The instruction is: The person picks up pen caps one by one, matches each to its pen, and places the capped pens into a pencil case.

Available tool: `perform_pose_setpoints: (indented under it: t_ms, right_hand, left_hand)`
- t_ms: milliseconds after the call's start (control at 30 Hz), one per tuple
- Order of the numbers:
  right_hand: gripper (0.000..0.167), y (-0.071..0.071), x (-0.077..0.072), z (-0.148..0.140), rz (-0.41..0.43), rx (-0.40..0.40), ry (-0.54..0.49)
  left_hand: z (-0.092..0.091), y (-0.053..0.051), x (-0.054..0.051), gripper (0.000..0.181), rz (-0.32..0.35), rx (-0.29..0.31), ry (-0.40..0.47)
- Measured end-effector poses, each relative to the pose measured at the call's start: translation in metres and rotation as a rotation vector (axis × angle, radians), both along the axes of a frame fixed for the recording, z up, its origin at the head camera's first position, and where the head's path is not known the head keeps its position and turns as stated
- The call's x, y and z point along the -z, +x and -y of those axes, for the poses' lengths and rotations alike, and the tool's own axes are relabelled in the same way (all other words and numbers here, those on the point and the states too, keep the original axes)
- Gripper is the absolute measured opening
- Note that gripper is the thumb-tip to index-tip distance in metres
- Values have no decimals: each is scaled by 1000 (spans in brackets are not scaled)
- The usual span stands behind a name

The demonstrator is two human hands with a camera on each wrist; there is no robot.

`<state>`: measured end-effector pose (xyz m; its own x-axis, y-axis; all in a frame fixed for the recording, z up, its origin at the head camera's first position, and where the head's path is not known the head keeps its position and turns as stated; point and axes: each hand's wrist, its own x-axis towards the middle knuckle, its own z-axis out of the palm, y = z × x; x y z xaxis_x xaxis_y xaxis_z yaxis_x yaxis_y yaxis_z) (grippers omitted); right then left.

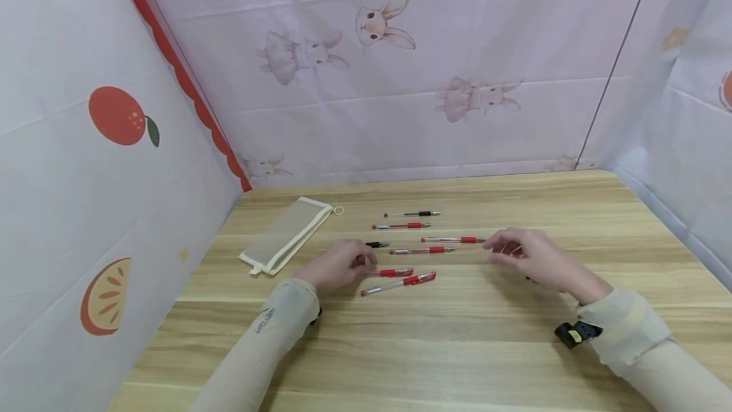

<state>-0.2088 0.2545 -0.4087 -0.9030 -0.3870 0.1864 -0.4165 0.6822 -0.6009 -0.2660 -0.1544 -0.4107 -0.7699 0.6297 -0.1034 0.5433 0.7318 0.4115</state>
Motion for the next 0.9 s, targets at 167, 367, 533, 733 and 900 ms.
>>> perform_pose_setpoints:
  t_ms: [167,367,533,733,900]
  right_hand:
    - [19,0,-1,-6,-29,8,5]
    - [20,1,-3,-15,0,36,3]
    - [21,0,-4,-24,27,59,8]
    - [24,-1,-3,-37,51,93,32]
    - [25,-4,-2,-49,32,127,60]
  left_hand:
    - [-6,-1,-3,18,-25,-13,-22]
    - [-12,-6,-3,26,-63,21,-34]
    - [-19,-9,-4,29,-105,55,-34]
    - [-26,-14,-3,28,-120,67,-31]
    - [-32,-18,-4,27,-133,61,-35]
